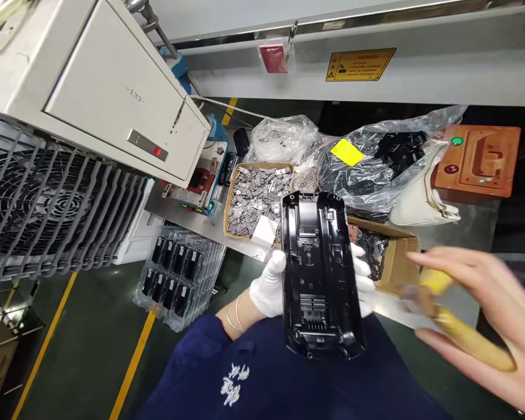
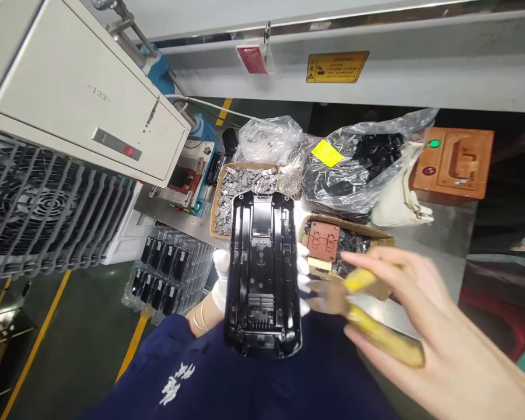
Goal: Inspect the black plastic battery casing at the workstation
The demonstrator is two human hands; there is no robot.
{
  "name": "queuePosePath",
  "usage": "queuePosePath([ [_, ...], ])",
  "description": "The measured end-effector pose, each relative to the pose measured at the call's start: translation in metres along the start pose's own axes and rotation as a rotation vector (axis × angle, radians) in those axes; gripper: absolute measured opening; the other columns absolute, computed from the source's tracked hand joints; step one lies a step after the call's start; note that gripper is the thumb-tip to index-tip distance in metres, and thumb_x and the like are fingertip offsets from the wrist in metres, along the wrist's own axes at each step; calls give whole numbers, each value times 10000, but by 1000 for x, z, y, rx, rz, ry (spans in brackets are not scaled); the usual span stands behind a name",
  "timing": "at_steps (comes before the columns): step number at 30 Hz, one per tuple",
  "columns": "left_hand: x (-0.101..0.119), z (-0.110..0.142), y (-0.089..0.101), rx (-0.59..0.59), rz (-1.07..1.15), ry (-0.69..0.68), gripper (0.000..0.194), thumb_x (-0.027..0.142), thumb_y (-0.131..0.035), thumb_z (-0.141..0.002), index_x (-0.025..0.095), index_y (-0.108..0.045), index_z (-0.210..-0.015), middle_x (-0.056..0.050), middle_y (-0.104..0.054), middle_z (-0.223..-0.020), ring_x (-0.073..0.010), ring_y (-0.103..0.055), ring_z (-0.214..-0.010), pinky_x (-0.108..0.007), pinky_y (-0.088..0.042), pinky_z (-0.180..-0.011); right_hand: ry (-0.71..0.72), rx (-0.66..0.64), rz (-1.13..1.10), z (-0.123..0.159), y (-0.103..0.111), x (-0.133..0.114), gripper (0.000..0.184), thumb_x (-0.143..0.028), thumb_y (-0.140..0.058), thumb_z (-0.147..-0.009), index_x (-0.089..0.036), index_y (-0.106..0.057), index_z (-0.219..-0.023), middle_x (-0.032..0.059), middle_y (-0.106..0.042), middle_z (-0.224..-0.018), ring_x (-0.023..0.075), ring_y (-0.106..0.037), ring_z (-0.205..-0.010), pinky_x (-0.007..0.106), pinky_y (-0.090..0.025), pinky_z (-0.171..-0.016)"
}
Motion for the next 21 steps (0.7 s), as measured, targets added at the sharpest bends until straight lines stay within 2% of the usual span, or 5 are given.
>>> queuePosePath([
  [3,2,4,5,67,-77,-40,1030,772,-854,-595,129,-672,-1379,-159,-672,-1362,-423,-505,-1424,-442,-484,-1125,229,76,194,-31,20,-9,659,-467,-481,-967,-442,-313,-1604,153,-538,-1221,434,-548,-1134,583,-539,-784],
  [8,0,16,11,286,-128,19,1036,739,-929,-464,123,-714,-1269,-186,-650,-1390,-462,-447,-1453,-540,-399,-1193,402,62,283,-62,13,-29,608,-452,-401,-979,-256,-404,-1555,195,-519,-1199,447,-532,-1138,550,-536,-752],
  [12,1,16,9,287,-126,21,992,736,-944,-414,124,-743,-1168,-202,-695,-1295,-454,-514,-1390,-550,-366,-1209,411,40,231,-72,6,-38,571,-394,-406,-992,-227,-418,-1537,185,-517,-1150,419,-525,-1095,500,-534,-716],
  [17,-1,8,4,187,-105,18,1004,748,-922,-473,149,-718,-1253,-208,-645,-1392,-461,-534,-1364,-551,-468,-1122,409,10,214,-70,9,-40,603,-369,-439,-976,-212,-408,-1557,186,-515,-1158,419,-536,-1081,547,-532,-765],
  [21,2,20,14,264,-82,41,1008,730,-944,-434,134,-738,-1220,-169,-716,-1274,-410,-579,-1325,-450,-504,-1097,409,10,176,-69,5,-36,608,-332,-434,-952,-184,-429,-1541,194,-527,-1151,386,-547,-1002,515,-523,-726],
])
Point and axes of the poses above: each hand's wrist, its own z-axis away from the middle knuckle, its own y-axis out of the back of the hand, x = y × z, the point moved 2 cm from there along -z, towards the middle knuckle
